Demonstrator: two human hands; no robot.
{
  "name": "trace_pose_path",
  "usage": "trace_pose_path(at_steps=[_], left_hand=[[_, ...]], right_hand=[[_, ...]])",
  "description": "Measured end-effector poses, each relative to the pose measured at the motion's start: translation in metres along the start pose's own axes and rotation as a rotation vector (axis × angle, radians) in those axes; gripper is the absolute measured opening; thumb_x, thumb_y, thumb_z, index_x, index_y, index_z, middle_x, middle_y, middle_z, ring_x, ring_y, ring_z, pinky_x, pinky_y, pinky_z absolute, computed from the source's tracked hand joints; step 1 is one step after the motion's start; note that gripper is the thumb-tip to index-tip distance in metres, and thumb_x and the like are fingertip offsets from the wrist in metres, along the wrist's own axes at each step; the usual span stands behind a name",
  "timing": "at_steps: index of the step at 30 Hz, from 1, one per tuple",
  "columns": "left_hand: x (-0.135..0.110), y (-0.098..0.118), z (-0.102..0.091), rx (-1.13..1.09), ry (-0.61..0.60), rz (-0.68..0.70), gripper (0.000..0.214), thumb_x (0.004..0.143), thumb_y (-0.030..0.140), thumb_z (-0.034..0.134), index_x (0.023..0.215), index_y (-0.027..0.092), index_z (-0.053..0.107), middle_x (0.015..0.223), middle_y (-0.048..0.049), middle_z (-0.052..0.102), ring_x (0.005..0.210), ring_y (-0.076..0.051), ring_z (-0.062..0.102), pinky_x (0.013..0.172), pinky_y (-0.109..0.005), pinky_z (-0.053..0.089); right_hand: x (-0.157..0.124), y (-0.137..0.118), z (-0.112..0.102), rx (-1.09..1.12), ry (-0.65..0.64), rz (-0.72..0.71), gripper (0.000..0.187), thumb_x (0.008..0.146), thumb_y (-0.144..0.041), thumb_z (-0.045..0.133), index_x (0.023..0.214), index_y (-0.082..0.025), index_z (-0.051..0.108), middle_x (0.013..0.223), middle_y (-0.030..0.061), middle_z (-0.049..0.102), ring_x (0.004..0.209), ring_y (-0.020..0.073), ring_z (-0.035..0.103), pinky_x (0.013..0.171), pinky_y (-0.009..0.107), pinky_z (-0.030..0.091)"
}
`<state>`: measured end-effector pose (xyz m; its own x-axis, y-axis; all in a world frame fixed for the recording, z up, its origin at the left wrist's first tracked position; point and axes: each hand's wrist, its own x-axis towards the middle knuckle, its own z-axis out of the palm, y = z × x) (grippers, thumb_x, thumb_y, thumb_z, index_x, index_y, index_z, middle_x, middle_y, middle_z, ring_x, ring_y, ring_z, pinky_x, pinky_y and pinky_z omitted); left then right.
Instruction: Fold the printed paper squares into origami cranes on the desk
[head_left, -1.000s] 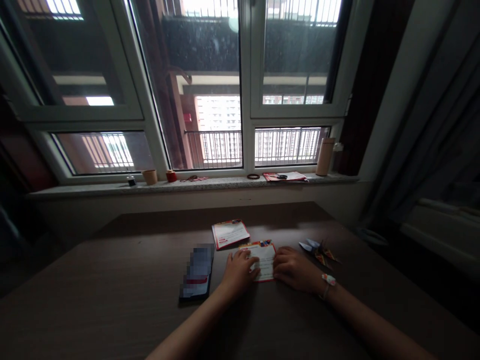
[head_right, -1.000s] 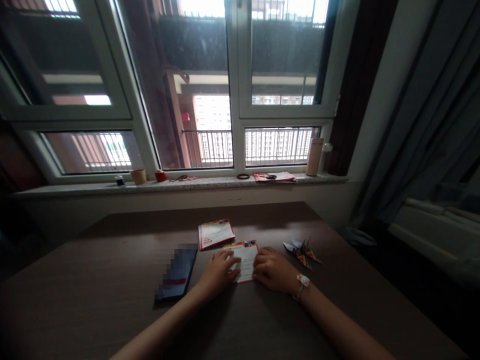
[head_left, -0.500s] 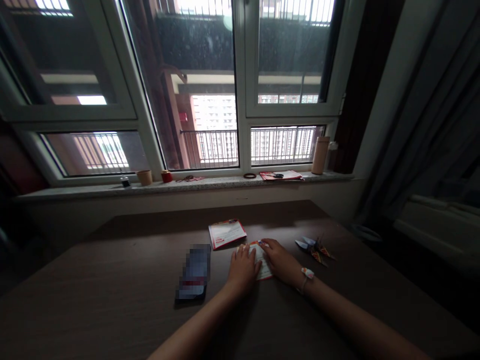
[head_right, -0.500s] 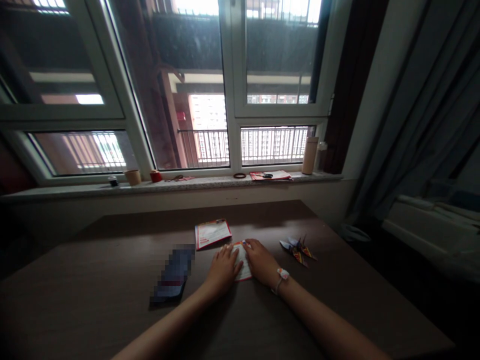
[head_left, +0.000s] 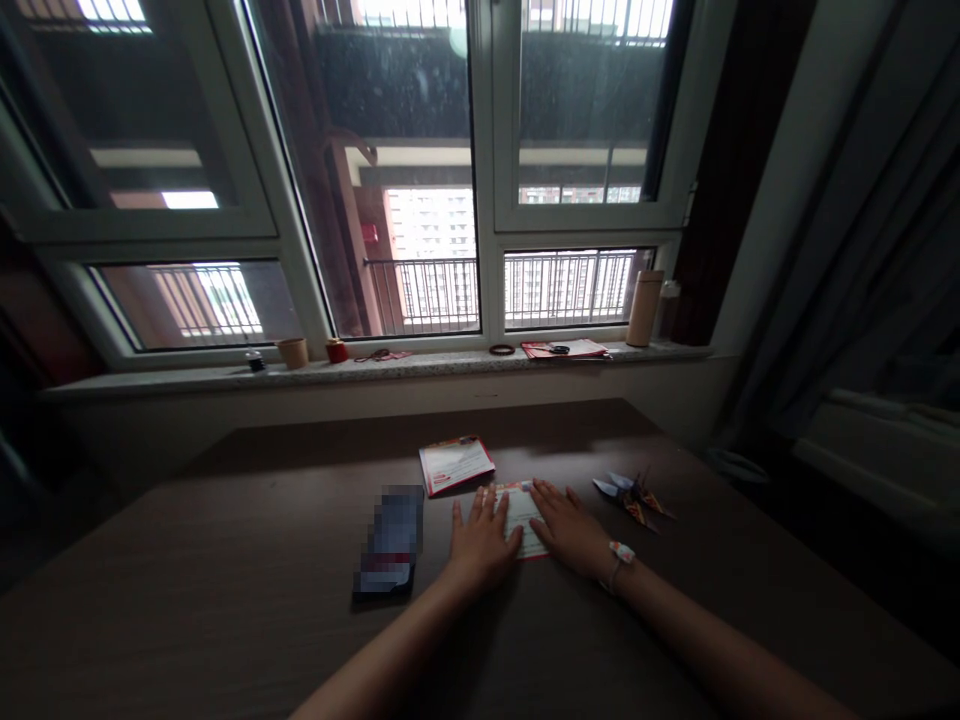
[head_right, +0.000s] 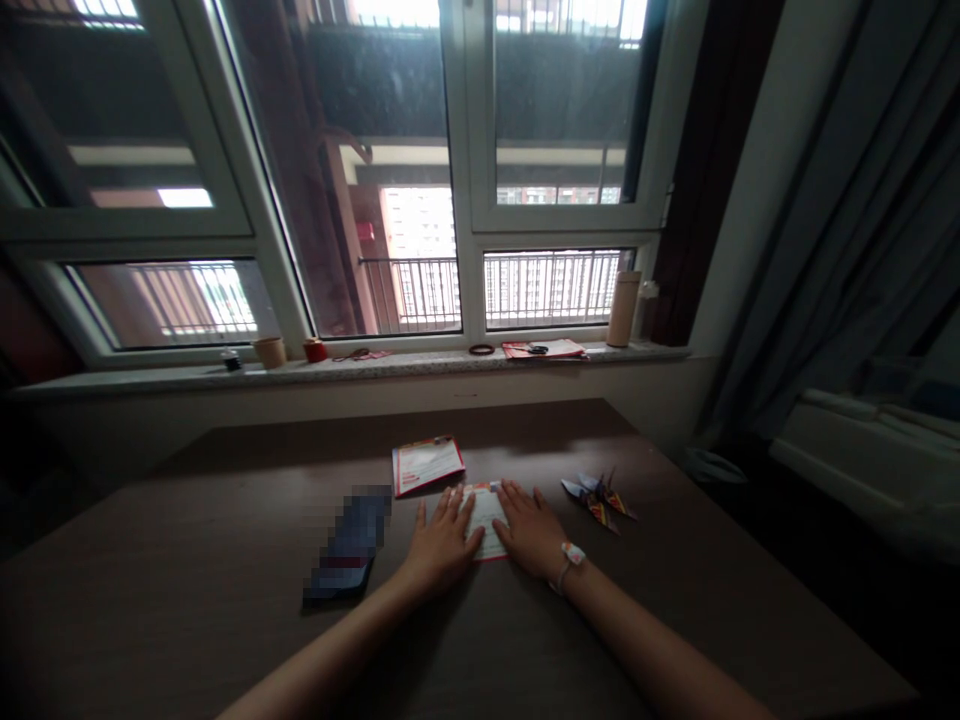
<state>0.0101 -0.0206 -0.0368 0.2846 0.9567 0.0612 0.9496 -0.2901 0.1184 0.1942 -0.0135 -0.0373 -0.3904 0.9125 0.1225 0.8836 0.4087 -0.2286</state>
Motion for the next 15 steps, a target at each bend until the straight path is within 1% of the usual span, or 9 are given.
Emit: trace_pose_path(at_steps=[4,9,12,15], left_hand=[[-0.0019,0.0006,0.0010,0.012,0.014,-0.015,0.066,0.094,0.055,0.025,0.150,0.019,0.031,0.159,-0.0108,0.020,0.147,-0.030,0.017,0.115,-0.061,0.011],[-0.0027,-0.0016,0.0040,0.014,0.061,-0.039,0.067,0.093,0.055,0.028,0.149,0.017,0.032,0.158,-0.0136,0.025,0.147,-0.029,0.018,0.116,-0.056,0.013],[-0.0034,-0.0019,0.0042,0.002,0.102,-0.036,0.064,0.093,0.054,0.031,0.146,0.018,0.038,0.156,-0.0138,0.029,0.146,-0.029,0.019,0.116,-0.055,0.016],[-0.0043,0.0004,0.0034,-0.001,0.166,0.026,0.057,0.095,0.050,0.029,0.143,0.021,0.043,0.157,-0.0107,0.029,0.146,-0.028,0.019,0.117,-0.056,0.013]], right_hand=[[-0.0017,0.0015,0.0007,0.002,0.003,0.035,0.059,0.095,-0.042,0.034,0.147,-0.013,0.033,0.155,0.0127,0.026,0.145,0.0261,0.023,0.118,0.053,0.018],[-0.0019,0.0057,0.0064,-0.011,0.042,0.065,0.064,0.095,-0.046,0.034,0.146,-0.008,0.034,0.155,0.0165,0.026,0.145,0.0277,0.022,0.118,0.050,0.018],[-0.0026,0.0069,0.0073,-0.005,0.072,0.072,0.060,0.096,-0.042,0.033,0.145,-0.007,0.036,0.154,0.0171,0.029,0.145,0.0278,0.024,0.118,0.048,0.020],[-0.0021,0.0065,0.0092,0.001,0.161,0.058,0.056,0.095,-0.033,0.035,0.143,-0.003,0.039,0.154,0.0194,0.028,0.145,0.0283,0.023,0.119,0.046,0.022]])
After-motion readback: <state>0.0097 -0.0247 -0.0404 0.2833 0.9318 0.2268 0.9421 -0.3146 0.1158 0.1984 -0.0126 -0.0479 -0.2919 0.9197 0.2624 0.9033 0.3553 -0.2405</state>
